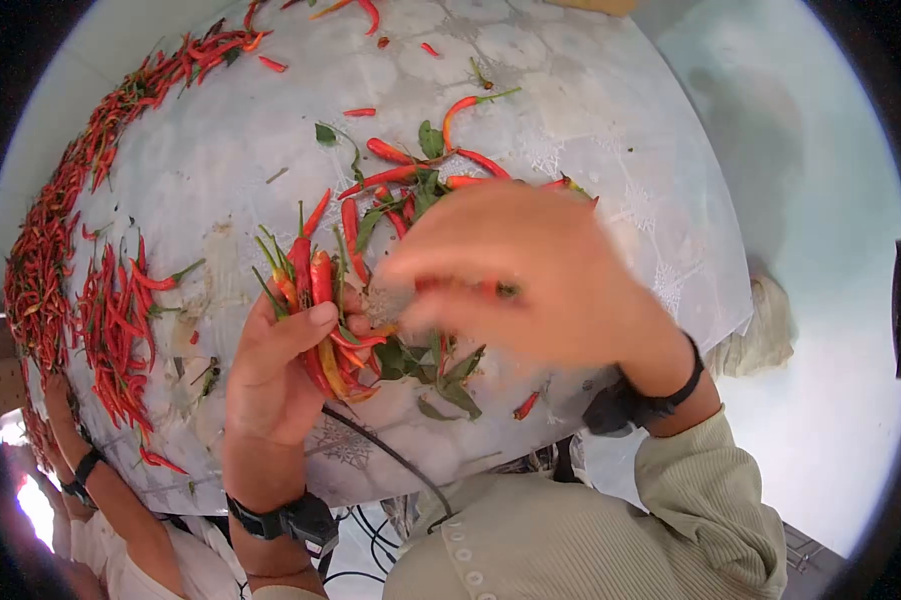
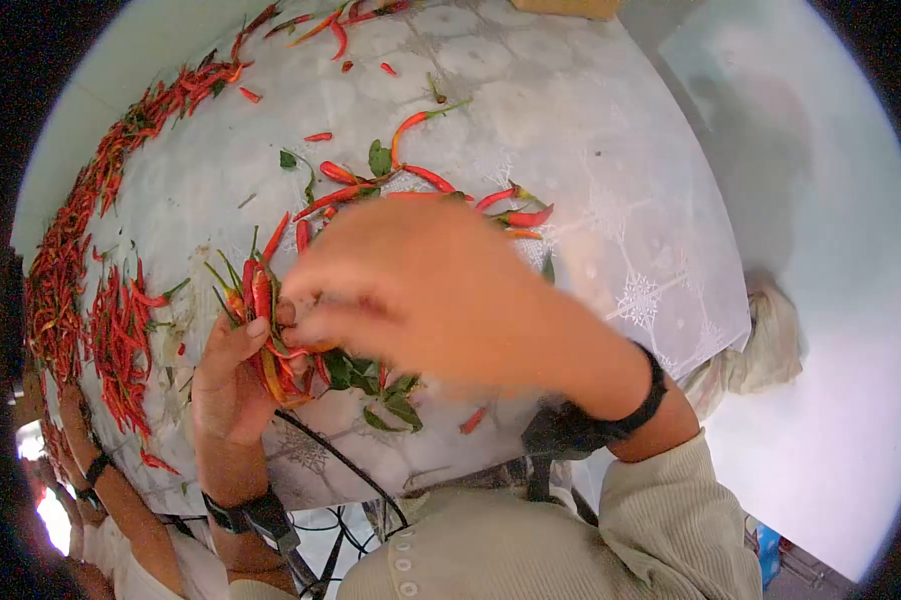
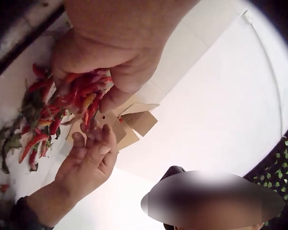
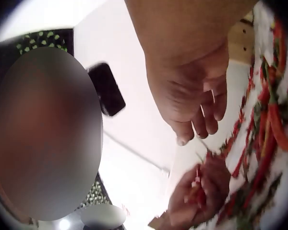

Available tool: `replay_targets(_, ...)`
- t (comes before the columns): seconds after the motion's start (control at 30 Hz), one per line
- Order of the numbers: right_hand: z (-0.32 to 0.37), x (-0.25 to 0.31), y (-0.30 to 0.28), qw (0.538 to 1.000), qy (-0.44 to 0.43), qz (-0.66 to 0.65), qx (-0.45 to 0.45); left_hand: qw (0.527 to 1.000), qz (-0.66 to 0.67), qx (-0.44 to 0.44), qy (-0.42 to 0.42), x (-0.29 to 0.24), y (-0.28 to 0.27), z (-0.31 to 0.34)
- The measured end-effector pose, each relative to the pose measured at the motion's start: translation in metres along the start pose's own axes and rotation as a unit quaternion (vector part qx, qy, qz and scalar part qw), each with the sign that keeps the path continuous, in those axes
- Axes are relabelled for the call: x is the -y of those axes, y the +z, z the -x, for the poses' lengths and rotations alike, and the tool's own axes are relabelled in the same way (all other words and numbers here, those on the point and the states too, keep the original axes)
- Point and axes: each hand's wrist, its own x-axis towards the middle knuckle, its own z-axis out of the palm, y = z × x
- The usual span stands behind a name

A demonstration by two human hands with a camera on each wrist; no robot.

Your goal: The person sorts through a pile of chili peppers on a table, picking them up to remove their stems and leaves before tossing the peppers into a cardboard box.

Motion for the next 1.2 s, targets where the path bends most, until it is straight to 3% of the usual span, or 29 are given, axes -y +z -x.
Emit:
replay_targets(0.1, 0.003, -0.012, -0.049, 0.978, 0.197, 0.059, -0.047, 0.999, 0.033, 0.023, -0.014, -0.001, -0.008, 0.000)
replay_targets(0.17, 0.014, -0.031, -0.070, 0.961, 0.185, 0.207, -0.005, 0.998, 0.047, 0.030, -0.010, -0.003, -0.006, 0.001)
replay_targets(0.27, 0.024, -0.050, -0.076, 0.957, 0.120, 0.250, 0.080, 0.998, 0.050, 0.029, -0.020, -0.003, -0.007, 0.000)
replay_targets(0.47, 0.017, -0.046, -0.058, 0.958, 0.172, 0.195, 0.119, 0.999, 0.044, 0.013, -0.030, -0.004, -0.011, -0.002)
replay_targets(0.67, 0.007, -0.036, -0.036, 0.961, 0.159, 0.182, 0.134, 0.999, 0.042, 0.023, -0.021, -0.005, -0.008, 0.000)
replay_targets(0.77, 0.004, -0.026, -0.030, 0.967, 0.236, 0.040, 0.083, 0.997, 0.060, 0.040, -0.020, -0.005, -0.007, 0.001)
replay_targets(0.97, -0.001, -0.025, -0.019, 0.943, 0.271, -0.189, -0.024, 0.998, 0.052, 0.040, -0.013, -0.007, -0.007, 0.002)
replay_targets(1.2, -0.003, -0.018, -0.011, 0.914, 0.299, -0.272, -0.036, 0.999, 0.030, 0.031, -0.013, -0.007, -0.002, 0.002)
